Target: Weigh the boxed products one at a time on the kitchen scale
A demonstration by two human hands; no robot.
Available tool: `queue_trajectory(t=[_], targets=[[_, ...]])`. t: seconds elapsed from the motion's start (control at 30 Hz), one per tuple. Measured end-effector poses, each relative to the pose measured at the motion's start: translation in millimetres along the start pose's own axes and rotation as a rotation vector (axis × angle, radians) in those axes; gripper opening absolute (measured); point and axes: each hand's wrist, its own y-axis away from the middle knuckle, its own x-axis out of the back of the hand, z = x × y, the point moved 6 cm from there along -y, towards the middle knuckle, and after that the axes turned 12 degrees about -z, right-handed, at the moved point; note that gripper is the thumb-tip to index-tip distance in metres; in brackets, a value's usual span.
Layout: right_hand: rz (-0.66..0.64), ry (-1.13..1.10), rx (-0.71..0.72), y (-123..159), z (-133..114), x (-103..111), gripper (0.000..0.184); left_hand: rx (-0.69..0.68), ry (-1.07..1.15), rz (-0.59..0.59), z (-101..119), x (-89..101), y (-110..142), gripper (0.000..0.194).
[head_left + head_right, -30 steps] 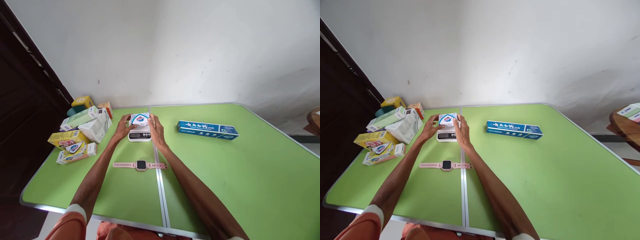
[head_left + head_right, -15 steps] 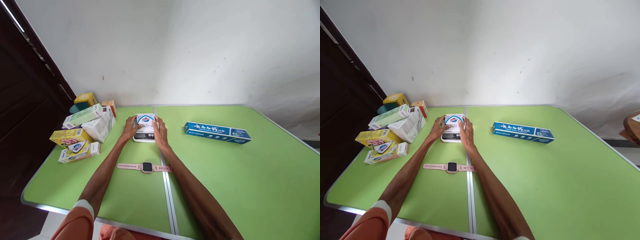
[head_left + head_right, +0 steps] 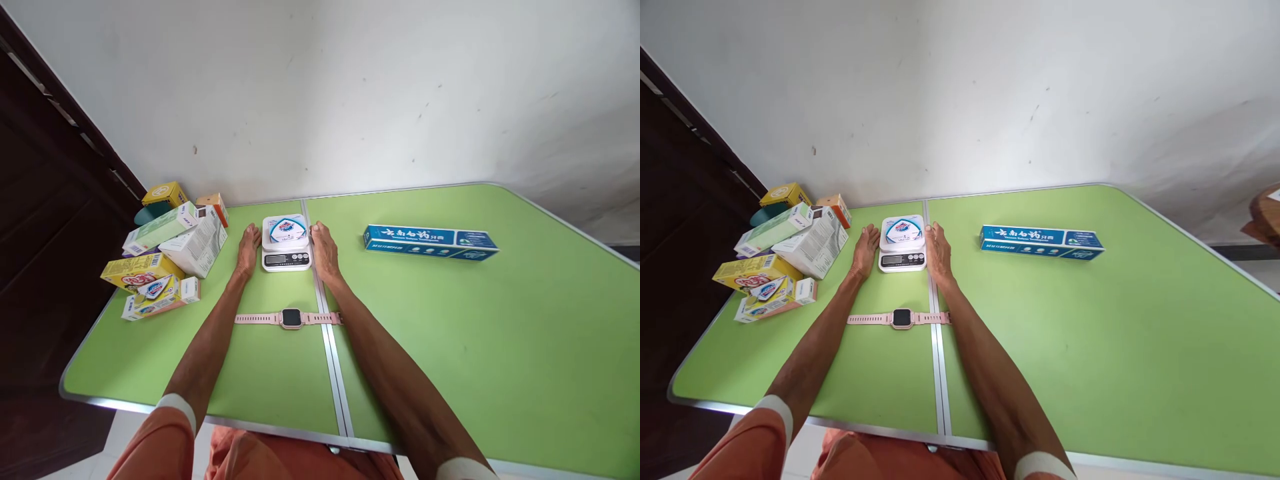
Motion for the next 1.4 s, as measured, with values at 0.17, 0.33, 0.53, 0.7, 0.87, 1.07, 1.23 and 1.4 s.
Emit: queue_trajectory(t=[0.17,0.33,0.53,0.7,0.87,1.07,1.23,1.4], targets=[[0.001,-0.030,-0.056,3,-7,0,0.080,-0.028,-0.009,0.039,-3,0.3,0,0.097],[0.007,-0.003,-0.043,5,-10,1,0.077,-0.039,-0.046,0.052,-3,0.2,2,0.100],[-0.001,0.004,-0.013,5,-11,1,0.076,-0.046,-0.076,0.059,-2,-0.1,2,0.097],[0.001,-0.016,-0.038,6,-12,1,0.077,-0.055,-0.072,0.059,-2,0.2,3,0.094],[0.000,-0.025,-0.041,6,-12,1,0.079,-0.044,-0.067,0.072,-1,0.4,4,0.092],[-0.001,-0.002,-0.040,5,-8,1,0.079,-0.045,-0.073,0.073,0,0.4,4,0.084],[0.026,-0.041,-0.003,5,-6,1,0.075,-0.041,-0.068,0.067,-1,0.5,4,0.080],[0.033,-0.050,0.025,5,-5,1,0.073,-0.052,-0.062,0.069,-2,1.1,3,0.084]])
